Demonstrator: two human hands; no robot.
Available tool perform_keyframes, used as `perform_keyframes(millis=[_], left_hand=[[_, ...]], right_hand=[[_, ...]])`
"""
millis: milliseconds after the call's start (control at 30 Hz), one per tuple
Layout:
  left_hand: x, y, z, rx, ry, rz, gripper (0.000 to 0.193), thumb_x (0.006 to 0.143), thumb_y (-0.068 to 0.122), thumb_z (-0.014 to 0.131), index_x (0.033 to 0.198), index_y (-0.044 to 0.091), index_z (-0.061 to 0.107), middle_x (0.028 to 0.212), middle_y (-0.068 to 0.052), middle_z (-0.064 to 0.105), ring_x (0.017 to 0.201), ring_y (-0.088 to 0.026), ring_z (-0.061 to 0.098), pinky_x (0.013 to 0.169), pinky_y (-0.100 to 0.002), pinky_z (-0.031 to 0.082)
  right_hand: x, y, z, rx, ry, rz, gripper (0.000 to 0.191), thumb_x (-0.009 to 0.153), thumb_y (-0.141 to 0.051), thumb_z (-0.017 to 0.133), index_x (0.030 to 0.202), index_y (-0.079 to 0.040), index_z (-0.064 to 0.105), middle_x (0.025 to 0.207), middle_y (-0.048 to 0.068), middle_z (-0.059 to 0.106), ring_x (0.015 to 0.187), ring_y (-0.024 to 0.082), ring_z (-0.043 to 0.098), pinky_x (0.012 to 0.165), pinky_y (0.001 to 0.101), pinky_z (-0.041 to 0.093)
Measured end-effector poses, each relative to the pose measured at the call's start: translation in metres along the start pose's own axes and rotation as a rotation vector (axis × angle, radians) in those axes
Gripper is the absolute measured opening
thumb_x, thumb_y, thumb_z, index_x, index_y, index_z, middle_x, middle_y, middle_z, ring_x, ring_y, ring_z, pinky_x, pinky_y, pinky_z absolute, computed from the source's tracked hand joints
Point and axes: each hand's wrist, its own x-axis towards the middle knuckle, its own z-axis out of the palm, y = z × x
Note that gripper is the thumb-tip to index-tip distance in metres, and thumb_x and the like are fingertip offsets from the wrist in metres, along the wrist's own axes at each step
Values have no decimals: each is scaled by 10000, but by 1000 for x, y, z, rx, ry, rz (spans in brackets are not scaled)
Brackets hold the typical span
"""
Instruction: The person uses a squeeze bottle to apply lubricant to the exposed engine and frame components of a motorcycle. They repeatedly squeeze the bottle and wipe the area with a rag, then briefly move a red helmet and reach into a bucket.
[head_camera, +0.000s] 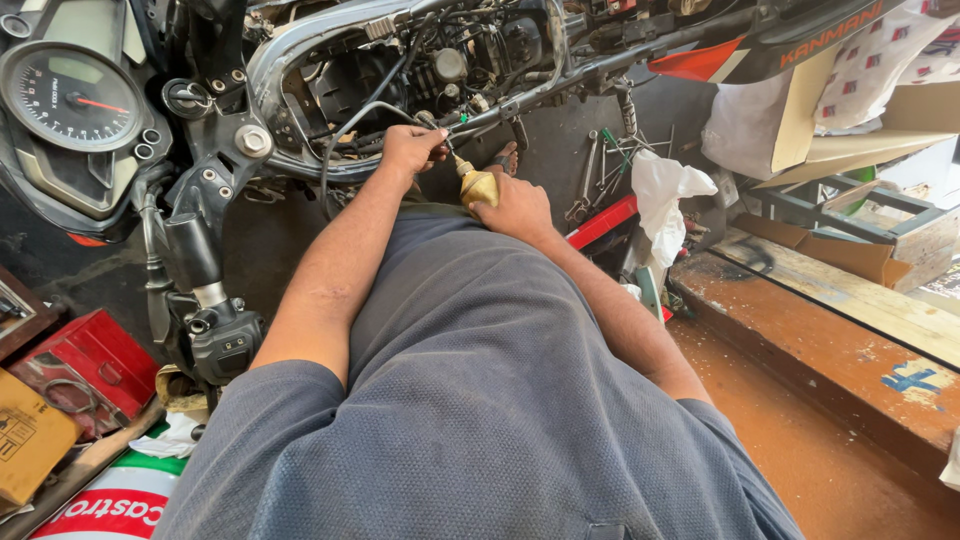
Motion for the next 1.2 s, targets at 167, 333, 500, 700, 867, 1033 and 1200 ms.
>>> perform_keyframes(millis=[167, 333, 500, 700, 867, 1033, 1200], left_hand=[[0, 2, 0, -1, -5, 1, 188, 911, 221, 778, 892, 35, 764, 808, -52, 765, 675, -108, 731, 506, -201, 473], [-2, 5, 0, 3, -9, 3, 189, 915, 222, 776, 893, 35, 765, 810, -50, 766, 683, -108, 737, 515, -200, 485], [-3, 6, 1, 3, -1, 0, 182, 908, 218, 780, 895, 38, 761, 808, -52, 766, 680, -111, 737, 512, -200, 486], [-4, 0, -1, -5, 3, 1, 184, 902, 217, 786, 881, 36, 759, 800, -56, 763, 673, -113, 735, 501, -206, 477], [-4, -3, -2, -20, 4, 3, 187, 900, 213, 787, 867, 31, 758, 795, -57, 759, 666, -117, 731, 499, -211, 476], [-2, 1, 0, -5, 3, -2, 183, 901, 226, 789, 870, 48, 761, 804, -49, 763, 673, -115, 733, 517, -215, 483], [-2, 2, 0, -18, -6, -4, 184, 898, 227, 791, 866, 48, 763, 801, -51, 767, 669, -120, 733, 518, -227, 491]], right_hand=[[0, -2, -2, -14, 7, -1, 538, 802, -502, 742, 1084, -51, 665, 983, 173, 747, 928, 369, 712, 793, 505, 524], [0, -5, -5, -20, -12, 17, 530, 808, -501, 733, 1069, -45, 660, 987, 169, 749, 923, 362, 717, 795, 500, 524], [0, -6, -7, -26, -11, 21, 534, 806, -497, 731, 1075, -42, 658, 983, 172, 748, 918, 366, 715, 790, 503, 521], [-3, -6, -1, -13, -6, 18, 534, 805, -494, 730, 1106, -57, 665, 988, 171, 750, 929, 369, 714, 800, 508, 522], [-2, -7, 1, -10, 5, 17, 548, 799, -504, 735, 1124, -67, 669, 986, 174, 747, 931, 374, 711, 811, 510, 524], [-2, -8, -4, 25, 31, 7, 555, 782, -490, 739, 1159, -87, 671, 972, 175, 745, 923, 380, 708, 805, 516, 522], [0, -7, -5, -13, 1, 29, 539, 801, -503, 741, 1121, -77, 667, 977, 167, 749, 915, 372, 718, 807, 507, 535]])
